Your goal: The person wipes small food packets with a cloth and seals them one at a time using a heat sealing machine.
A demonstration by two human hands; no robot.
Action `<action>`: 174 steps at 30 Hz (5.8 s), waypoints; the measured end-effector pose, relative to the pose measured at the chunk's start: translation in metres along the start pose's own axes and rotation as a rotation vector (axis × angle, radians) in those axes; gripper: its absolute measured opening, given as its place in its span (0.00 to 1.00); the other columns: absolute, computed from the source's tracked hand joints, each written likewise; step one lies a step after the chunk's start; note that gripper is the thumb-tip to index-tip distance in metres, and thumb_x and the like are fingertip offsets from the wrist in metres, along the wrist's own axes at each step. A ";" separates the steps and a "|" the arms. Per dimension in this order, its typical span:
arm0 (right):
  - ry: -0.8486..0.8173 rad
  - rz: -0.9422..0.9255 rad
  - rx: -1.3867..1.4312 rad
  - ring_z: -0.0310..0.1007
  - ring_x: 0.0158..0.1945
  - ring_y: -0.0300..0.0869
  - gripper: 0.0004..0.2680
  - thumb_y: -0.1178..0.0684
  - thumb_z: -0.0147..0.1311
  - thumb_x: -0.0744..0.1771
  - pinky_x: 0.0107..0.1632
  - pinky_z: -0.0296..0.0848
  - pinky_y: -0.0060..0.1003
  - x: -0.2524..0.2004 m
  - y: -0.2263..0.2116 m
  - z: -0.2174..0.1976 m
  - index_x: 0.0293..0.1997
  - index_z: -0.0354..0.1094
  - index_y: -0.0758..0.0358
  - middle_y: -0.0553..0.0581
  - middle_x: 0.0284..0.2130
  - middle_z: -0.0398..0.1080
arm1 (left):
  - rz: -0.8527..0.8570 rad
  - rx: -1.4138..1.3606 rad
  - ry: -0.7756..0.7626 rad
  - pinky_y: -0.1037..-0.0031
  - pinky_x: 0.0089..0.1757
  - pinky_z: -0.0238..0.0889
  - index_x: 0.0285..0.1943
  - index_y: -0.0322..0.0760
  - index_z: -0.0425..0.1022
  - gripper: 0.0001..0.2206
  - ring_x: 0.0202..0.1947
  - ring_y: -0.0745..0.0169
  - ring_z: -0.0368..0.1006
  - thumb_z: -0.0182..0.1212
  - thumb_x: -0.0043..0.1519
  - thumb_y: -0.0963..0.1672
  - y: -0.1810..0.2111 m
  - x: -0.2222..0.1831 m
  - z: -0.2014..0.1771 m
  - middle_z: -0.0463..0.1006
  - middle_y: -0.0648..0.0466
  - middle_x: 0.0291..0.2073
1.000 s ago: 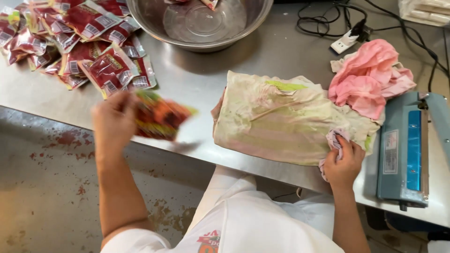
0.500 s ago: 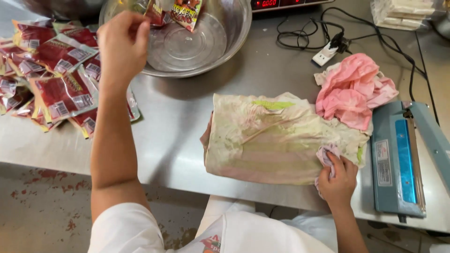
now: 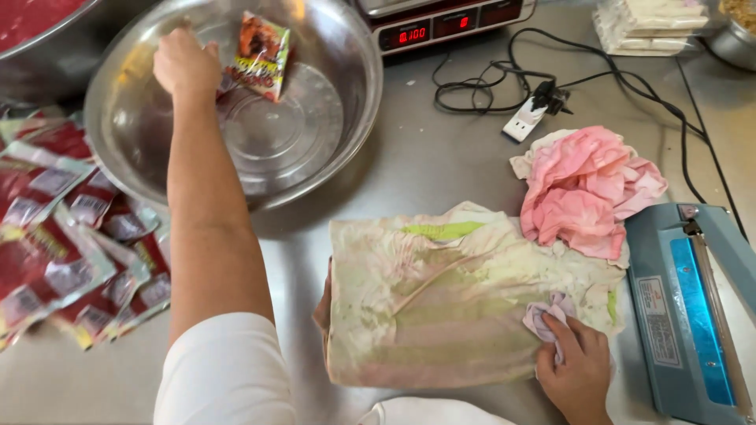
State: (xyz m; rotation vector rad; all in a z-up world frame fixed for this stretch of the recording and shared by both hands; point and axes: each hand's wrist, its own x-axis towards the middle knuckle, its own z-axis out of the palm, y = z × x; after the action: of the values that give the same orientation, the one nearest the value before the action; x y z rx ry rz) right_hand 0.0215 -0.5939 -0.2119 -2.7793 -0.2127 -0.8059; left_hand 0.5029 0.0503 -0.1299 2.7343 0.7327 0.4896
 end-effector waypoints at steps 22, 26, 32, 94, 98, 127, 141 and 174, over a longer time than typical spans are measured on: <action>0.145 -0.014 0.100 0.71 0.41 0.58 0.14 0.63 0.54 0.62 0.48 0.71 0.50 0.006 0.001 0.000 0.50 0.77 0.56 0.63 0.42 0.71 | 0.245 -0.254 0.029 0.71 0.27 0.65 0.35 0.50 0.70 0.12 0.29 0.69 0.69 0.64 0.72 0.41 0.011 -0.051 -0.161 0.71 0.61 0.29; 0.312 -0.062 0.074 0.72 0.46 0.59 0.13 0.63 0.55 0.62 0.51 0.70 0.50 0.028 0.028 -0.014 0.51 0.77 0.61 0.63 0.42 0.67 | 0.437 -0.480 -0.030 0.68 0.26 0.72 0.39 0.46 0.75 0.08 0.27 0.64 0.77 0.61 0.74 0.44 0.076 -0.136 -0.178 0.76 0.56 0.27; 0.113 0.017 -0.266 0.61 0.64 0.62 0.13 0.45 0.63 0.62 0.58 0.59 0.62 0.049 0.026 -0.021 0.50 0.78 0.45 0.60 0.60 0.68 | 0.652 -0.896 -0.224 0.70 0.25 0.74 0.36 0.35 0.77 0.05 0.21 0.60 0.80 0.60 0.63 0.42 0.142 -0.293 -0.194 0.77 0.50 0.20; 0.069 0.583 0.950 0.55 0.22 0.28 0.04 0.62 0.49 0.71 0.27 0.56 0.24 -0.018 -0.004 -0.013 0.39 0.65 0.59 0.43 0.20 0.57 | 0.265 -1.226 -0.669 0.69 0.36 0.67 0.46 0.36 0.70 0.06 0.27 0.61 0.72 0.48 0.71 0.42 0.115 -0.603 -0.041 0.74 0.50 0.23; 0.033 0.680 0.946 0.55 0.23 0.28 0.03 0.61 0.50 0.70 0.28 0.56 0.23 -0.021 -0.004 -0.011 0.40 0.66 0.58 0.43 0.19 0.59 | 0.225 -1.291 -0.689 0.75 0.32 0.65 0.48 0.35 0.70 0.05 0.26 0.66 0.70 0.49 0.71 0.41 0.109 -0.611 -0.031 0.77 0.52 0.26; 0.217 -0.098 0.178 0.69 0.40 0.54 0.14 0.69 0.55 0.65 0.43 0.71 0.45 0.081 -0.027 -0.198 0.58 0.76 0.80 0.70 0.43 0.68 | 0.206 -1.208 -0.631 0.73 0.36 0.58 0.43 0.42 0.72 0.10 0.32 0.68 0.65 0.56 0.67 0.50 0.129 -0.596 -0.060 0.75 0.61 0.27; -0.978 -0.297 0.315 0.71 0.59 0.68 0.39 0.39 0.72 0.58 0.62 0.64 0.64 0.131 -0.115 -0.088 0.73 0.48 0.55 0.72 0.51 0.74 | 0.436 -1.100 -0.382 0.62 0.48 0.64 0.38 0.34 0.81 0.07 0.40 0.46 0.74 0.70 0.58 0.44 0.078 -0.604 0.053 0.78 0.42 0.33; -0.749 0.058 0.315 0.67 0.55 0.78 0.25 0.56 0.62 0.59 0.57 0.65 0.70 0.129 -0.024 -0.206 0.60 0.56 0.74 0.85 0.49 0.69 | 0.598 -1.108 -0.128 0.62 0.48 0.62 0.39 0.42 0.82 0.01 0.40 0.47 0.73 0.68 0.62 0.40 0.114 -0.584 -0.067 0.82 0.53 0.32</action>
State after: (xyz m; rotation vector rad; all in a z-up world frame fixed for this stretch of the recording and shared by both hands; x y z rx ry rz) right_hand 0.0201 -0.6171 0.0315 -2.6246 -0.3443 0.2952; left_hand 0.0499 -0.3385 -0.1775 1.8159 -0.3648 0.5838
